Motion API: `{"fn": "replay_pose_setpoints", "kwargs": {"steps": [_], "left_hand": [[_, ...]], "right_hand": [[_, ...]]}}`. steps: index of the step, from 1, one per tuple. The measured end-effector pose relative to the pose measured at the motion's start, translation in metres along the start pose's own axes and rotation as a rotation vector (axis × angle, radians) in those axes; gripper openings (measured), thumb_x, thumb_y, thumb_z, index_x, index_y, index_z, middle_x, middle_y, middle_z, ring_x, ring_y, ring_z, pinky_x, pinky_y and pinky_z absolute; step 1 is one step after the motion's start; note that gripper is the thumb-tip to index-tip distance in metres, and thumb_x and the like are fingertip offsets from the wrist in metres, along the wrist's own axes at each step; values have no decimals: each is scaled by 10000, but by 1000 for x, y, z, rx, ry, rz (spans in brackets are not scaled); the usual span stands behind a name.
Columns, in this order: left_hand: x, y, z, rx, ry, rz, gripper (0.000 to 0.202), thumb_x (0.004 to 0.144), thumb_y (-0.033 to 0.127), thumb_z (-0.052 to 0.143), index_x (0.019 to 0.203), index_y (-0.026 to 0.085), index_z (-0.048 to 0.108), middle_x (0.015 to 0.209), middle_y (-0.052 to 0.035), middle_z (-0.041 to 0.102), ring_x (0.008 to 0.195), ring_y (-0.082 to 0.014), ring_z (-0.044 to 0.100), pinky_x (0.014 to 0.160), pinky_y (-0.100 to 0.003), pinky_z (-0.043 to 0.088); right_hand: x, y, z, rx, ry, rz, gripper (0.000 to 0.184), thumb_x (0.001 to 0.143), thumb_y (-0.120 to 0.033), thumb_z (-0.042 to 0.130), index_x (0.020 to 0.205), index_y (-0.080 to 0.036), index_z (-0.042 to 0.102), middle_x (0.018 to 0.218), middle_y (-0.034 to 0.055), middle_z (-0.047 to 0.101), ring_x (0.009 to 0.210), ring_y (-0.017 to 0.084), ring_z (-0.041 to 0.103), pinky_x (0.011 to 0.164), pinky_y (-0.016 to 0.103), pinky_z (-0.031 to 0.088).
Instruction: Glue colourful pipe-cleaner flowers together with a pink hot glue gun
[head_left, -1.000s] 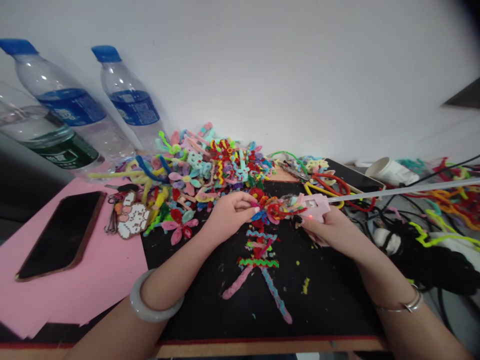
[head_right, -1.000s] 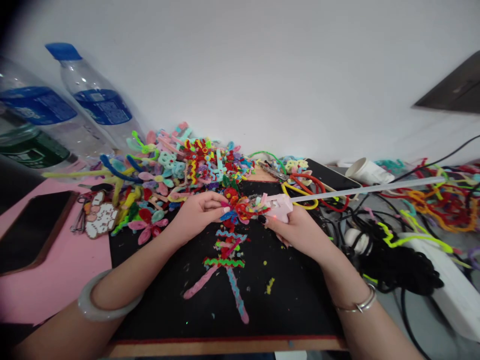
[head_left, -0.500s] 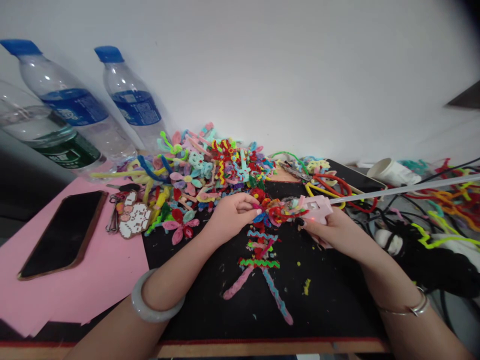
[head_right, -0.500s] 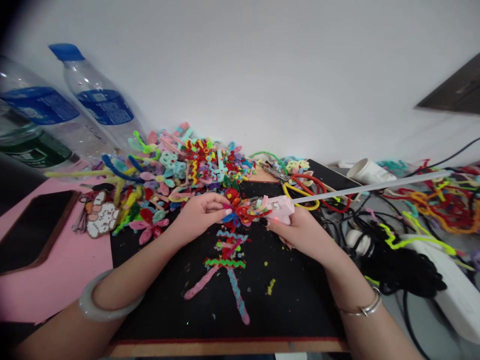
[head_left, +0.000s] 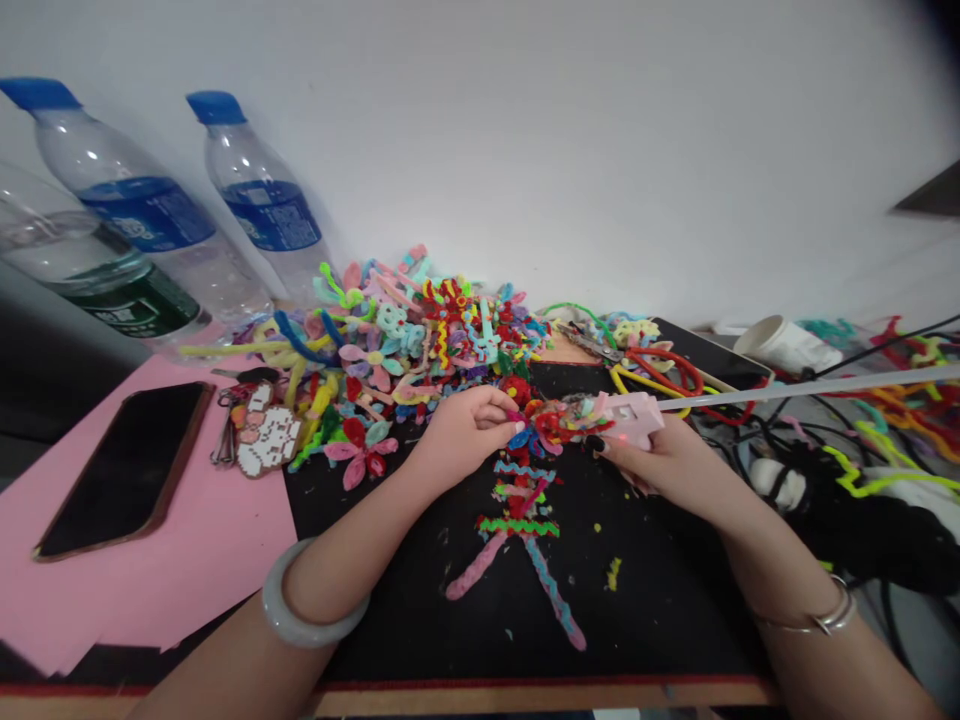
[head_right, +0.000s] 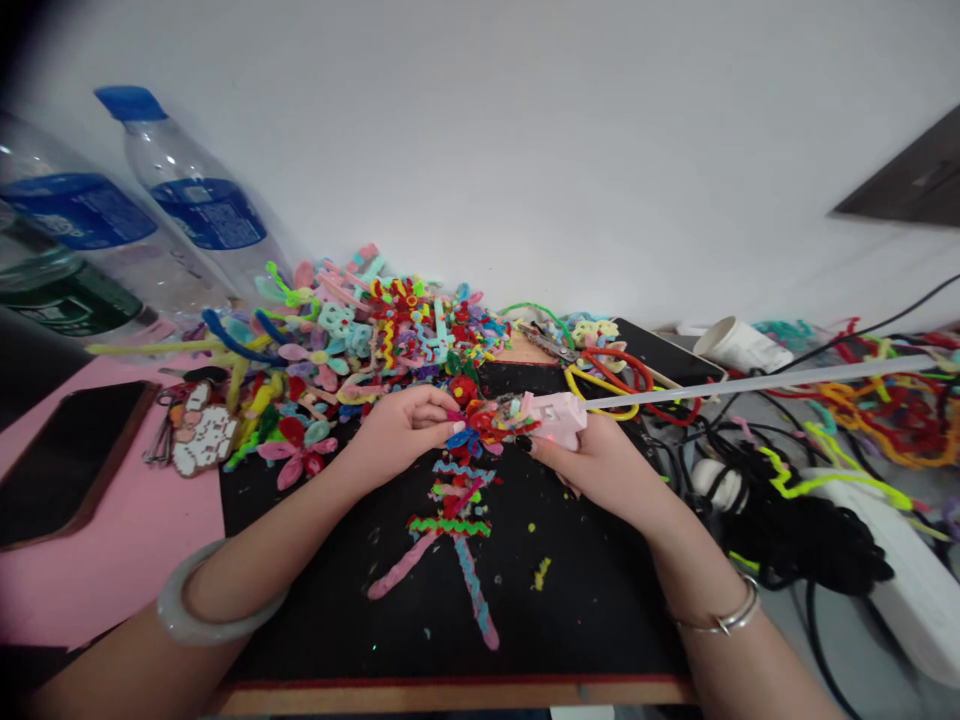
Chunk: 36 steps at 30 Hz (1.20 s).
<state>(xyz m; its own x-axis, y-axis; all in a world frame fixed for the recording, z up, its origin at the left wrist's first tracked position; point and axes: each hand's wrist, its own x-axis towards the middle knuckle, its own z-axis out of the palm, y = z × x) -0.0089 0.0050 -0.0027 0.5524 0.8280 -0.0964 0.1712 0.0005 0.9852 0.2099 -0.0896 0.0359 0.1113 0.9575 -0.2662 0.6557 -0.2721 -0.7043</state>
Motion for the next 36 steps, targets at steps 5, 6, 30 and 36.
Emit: {"fn": "replay_pose_setpoints", "kwargs": {"steps": [5,6,30,36], "left_hand": [[-1,2,0,-12,-6,-9,179,683,259,644,806,158,563,686,-16,654,659,-142,638,635,-247,486],[-1,2,0,-11,-7,-6,179,684,263,644,804,159,562,683,-14,652,658,-143,639,635,-248,486],[1,-2,-1,-73,-3,-14,240,683,311,661,830,160,547,682,-8,644,637,-136,623,632,-269,498],[1,-2,-1,-63,-4,-9,235,681,305,659,830,157,552,685,-12,651,646,-140,627,638,-274,505]], "right_hand": [[-1,-1,-1,-1,-5,-3,333,777,-408,536,546,-187,441,417,-26,473,389,93,430,388,206,317],[-1,-1,-1,0,4,-7,333,778,-404,535,543,-187,440,417,-25,476,390,94,433,392,207,321],[-1,-2,-2,-51,65,-66,262,767,-387,540,606,-195,464,438,-35,483,401,101,427,400,222,326],[-1,-3,0,-70,59,-128,233,774,-388,544,656,-199,476,461,-45,462,422,103,416,427,225,327]]}}
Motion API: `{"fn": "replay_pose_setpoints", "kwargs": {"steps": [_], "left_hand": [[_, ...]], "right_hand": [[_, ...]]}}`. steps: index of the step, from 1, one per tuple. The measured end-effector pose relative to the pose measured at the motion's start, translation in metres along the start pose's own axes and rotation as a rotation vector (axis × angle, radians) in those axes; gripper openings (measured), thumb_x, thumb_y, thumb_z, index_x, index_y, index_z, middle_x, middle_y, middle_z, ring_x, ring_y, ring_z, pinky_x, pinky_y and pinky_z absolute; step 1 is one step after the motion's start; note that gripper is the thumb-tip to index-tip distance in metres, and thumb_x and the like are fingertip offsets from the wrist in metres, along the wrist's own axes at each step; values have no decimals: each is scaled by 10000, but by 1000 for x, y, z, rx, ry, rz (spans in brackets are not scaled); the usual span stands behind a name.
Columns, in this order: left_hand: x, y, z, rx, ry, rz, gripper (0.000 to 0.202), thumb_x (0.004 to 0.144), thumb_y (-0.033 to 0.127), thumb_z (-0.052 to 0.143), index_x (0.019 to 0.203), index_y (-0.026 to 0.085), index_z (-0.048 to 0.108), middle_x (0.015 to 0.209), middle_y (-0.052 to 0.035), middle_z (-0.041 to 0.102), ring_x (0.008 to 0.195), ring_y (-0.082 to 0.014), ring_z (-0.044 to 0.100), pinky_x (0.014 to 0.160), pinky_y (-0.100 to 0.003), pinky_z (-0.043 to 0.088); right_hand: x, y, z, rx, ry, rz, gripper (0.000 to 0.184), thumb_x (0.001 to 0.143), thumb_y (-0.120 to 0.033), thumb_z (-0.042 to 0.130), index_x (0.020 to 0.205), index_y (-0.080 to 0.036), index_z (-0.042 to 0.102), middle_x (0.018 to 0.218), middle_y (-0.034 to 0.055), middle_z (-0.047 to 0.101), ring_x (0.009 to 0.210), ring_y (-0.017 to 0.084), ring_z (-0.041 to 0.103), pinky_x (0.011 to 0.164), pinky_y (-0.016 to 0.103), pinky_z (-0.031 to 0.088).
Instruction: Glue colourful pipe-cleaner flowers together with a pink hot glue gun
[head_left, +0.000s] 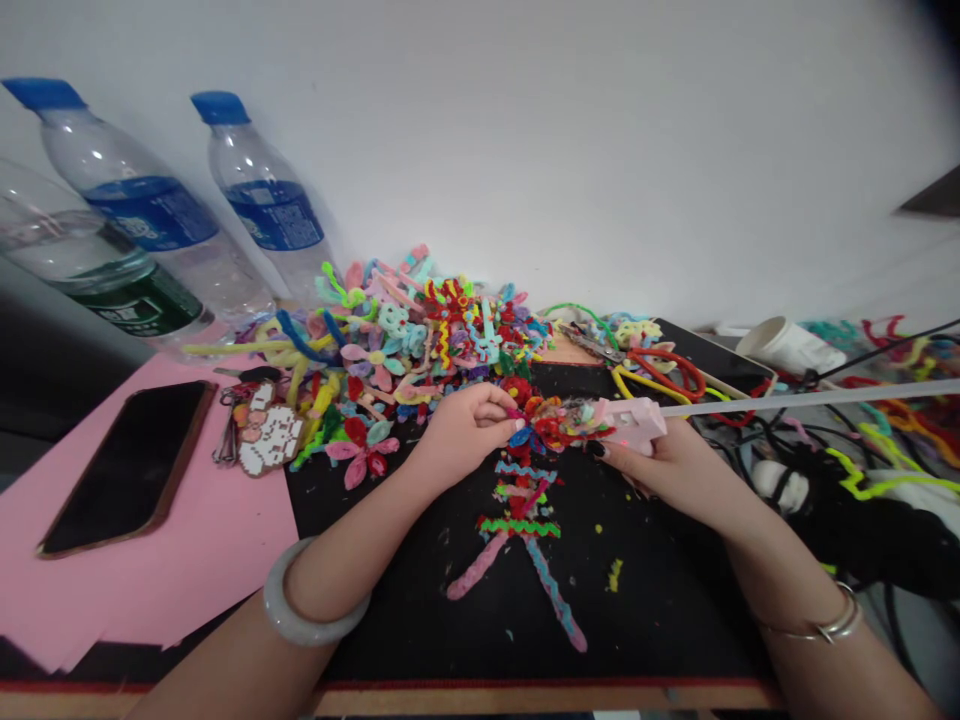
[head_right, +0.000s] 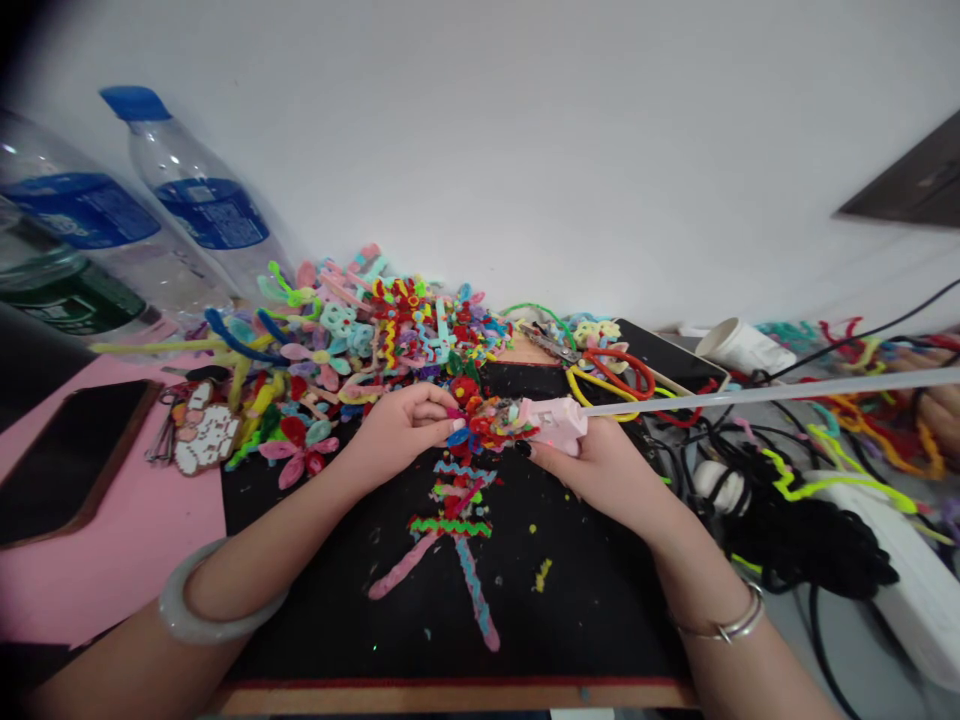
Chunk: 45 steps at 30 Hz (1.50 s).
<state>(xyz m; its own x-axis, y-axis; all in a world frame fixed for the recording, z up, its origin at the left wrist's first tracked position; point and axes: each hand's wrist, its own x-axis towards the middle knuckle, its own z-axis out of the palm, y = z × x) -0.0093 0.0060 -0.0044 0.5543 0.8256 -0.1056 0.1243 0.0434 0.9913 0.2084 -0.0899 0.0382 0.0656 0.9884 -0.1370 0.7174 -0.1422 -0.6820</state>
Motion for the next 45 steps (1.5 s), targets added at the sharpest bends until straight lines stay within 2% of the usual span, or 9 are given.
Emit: {"fn": "replay_pose_setpoints", "kwargs": {"steps": [3,9,14,19,23,28,33,39,45], "left_hand": [[0,0,0,-10,-7,4,230,685,307,653,827,159,549,691,-10,655,651,-140,629,640,-275,508],[-1,2,-1,57,9,7,224,683,296,653,831,159,556,699,-15,665,663,-138,633,625,-244,485],[-1,2,0,38,-1,-1,219,683,293,649,830,163,553,697,-16,669,655,-147,639,615,-252,489],[-1,2,0,53,8,3,214,682,292,650,826,163,558,699,-18,670,660,-148,641,625,-255,491],[-1,2,0,46,6,4,201,691,284,642,826,165,554,697,-15,669,657,-142,637,618,-244,484],[-1,2,0,44,7,3,211,684,287,650,825,162,555,688,-12,660,647,-135,630,611,-236,476],[-1,2,0,49,4,6,211,689,291,645,830,161,557,696,-15,660,644,-135,625,608,-238,472],[-1,2,0,50,3,5,210,686,286,649,823,158,556,671,-5,644,623,-122,609,600,-230,467],[1,0,-1,-56,-3,-29,241,681,314,660,831,162,546,633,19,622,593,-115,596,613,-259,502]], "right_hand": [[-1,-1,-2,2,-35,1,232,775,-385,544,654,-198,477,463,-46,456,421,101,409,428,224,321],[0,-4,-2,-9,18,4,230,774,-388,537,658,-199,475,483,-38,467,447,107,416,433,225,322],[-1,-1,0,17,-39,13,257,778,-407,539,649,-195,474,467,-45,451,425,97,400,421,220,311],[0,1,0,21,2,32,242,772,-405,543,663,-201,474,462,-44,461,422,105,414,411,222,314],[-1,1,0,18,-54,47,261,774,-407,541,637,-200,462,449,-45,453,405,101,407,402,222,299],[-1,2,0,24,-14,27,245,787,-399,535,663,-201,465,458,-45,467,417,102,419,413,220,316],[0,2,0,21,-57,56,271,787,-412,533,640,-198,456,455,-43,450,403,99,418,396,218,304],[0,0,0,29,-34,63,253,775,-402,538,651,-197,458,455,-45,455,403,99,422,393,216,310],[0,5,-2,33,71,46,266,760,-389,543,610,-197,436,449,-39,465,407,101,419,399,224,325]]}}
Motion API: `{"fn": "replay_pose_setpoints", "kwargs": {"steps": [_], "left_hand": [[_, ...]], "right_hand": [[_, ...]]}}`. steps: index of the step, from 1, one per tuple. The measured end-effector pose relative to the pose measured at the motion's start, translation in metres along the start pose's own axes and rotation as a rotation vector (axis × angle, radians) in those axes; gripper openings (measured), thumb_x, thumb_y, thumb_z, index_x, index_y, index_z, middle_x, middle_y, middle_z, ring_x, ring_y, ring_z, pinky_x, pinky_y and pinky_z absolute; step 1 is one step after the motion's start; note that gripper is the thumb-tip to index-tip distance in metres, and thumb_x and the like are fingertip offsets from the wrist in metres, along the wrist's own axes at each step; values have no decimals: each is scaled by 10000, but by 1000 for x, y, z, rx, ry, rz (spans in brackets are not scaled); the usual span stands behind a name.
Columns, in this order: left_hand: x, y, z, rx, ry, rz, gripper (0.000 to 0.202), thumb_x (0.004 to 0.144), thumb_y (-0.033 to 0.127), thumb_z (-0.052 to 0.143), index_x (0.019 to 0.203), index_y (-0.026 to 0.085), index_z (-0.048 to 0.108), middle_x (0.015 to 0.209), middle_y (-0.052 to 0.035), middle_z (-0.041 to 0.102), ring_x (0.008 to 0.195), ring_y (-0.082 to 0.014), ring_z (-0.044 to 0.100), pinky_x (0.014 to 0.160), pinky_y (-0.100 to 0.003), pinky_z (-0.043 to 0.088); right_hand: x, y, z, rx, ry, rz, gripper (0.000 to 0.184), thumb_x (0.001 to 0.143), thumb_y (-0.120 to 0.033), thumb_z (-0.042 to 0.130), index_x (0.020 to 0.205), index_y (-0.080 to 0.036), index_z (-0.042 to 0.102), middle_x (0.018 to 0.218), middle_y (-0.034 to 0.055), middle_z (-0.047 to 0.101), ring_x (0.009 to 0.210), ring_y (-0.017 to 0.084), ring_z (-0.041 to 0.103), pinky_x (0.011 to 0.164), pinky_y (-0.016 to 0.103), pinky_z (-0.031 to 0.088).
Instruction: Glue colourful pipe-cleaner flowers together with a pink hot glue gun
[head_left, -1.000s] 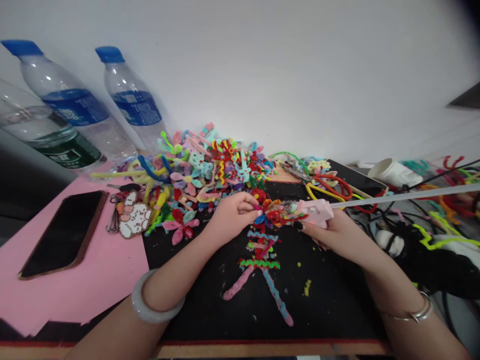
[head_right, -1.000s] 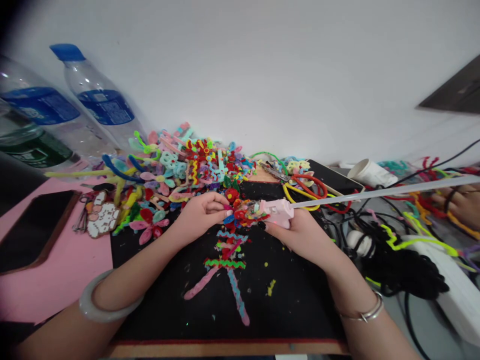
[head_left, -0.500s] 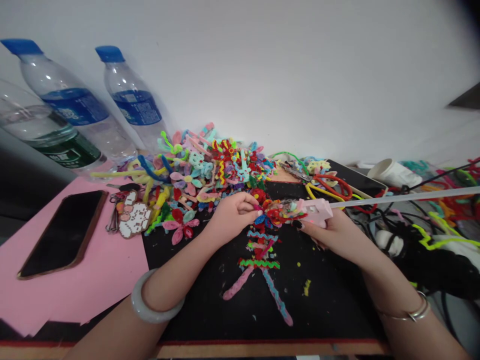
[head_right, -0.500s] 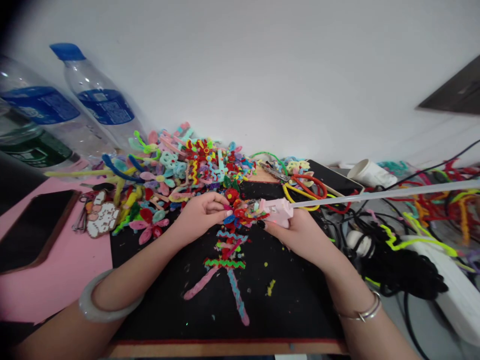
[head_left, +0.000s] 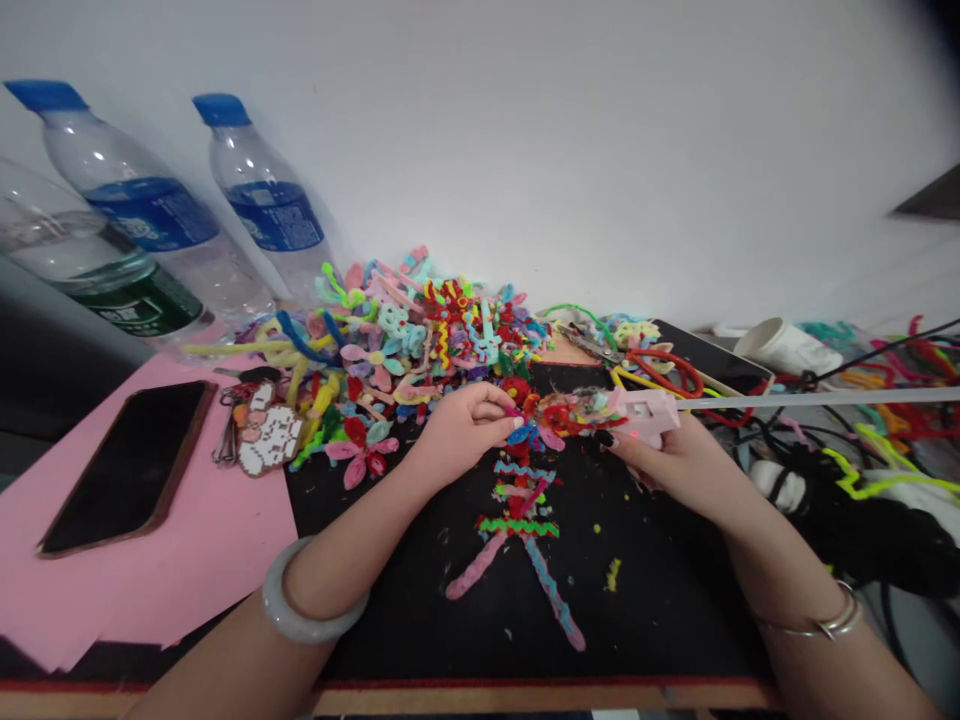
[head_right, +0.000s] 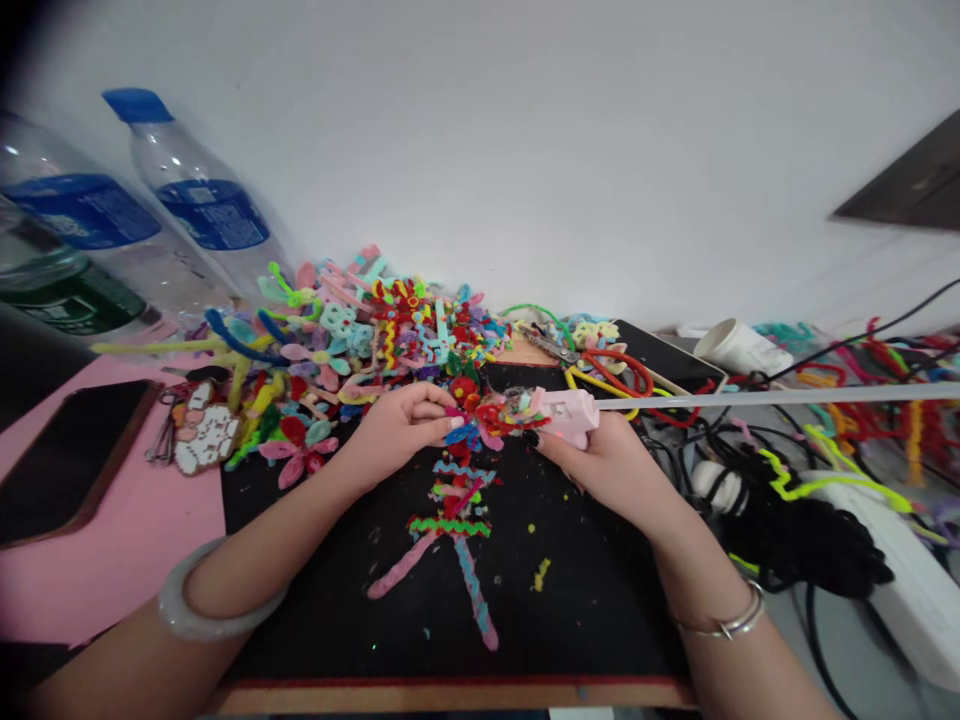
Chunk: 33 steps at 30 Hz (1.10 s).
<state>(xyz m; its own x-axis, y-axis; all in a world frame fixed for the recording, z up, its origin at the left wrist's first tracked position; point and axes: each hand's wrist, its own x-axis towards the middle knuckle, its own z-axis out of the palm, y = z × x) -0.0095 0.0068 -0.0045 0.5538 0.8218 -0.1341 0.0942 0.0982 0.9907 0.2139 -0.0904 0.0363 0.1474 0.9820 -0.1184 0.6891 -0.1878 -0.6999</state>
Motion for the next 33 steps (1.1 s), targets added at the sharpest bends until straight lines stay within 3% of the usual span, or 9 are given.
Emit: {"fn": "replay_pose_setpoints", "kwargs": {"steps": [8,23,33], "left_hand": [[-1,1,-1,-37,9,-21,234,688,312,659,831,163,547,623,21,611,582,-99,582,610,-252,524],[-1,3,1,-52,41,-14,228,683,300,675,803,159,542,564,44,573,566,-87,567,601,-242,531],[-1,8,-2,-292,187,-49,269,641,304,717,833,169,585,674,30,596,674,-100,607,636,-230,539]], "right_hand": [[0,-3,-3,-67,10,-90,193,751,-357,544,672,-184,507,526,-30,508,453,106,433,451,237,355],[0,-3,-4,-66,-19,-70,201,748,-366,556,674,-181,526,436,-49,477,405,104,425,406,222,325],[9,14,-10,-44,376,-42,315,736,-395,570,524,-181,481,421,-13,497,401,119,450,403,235,334]]}}
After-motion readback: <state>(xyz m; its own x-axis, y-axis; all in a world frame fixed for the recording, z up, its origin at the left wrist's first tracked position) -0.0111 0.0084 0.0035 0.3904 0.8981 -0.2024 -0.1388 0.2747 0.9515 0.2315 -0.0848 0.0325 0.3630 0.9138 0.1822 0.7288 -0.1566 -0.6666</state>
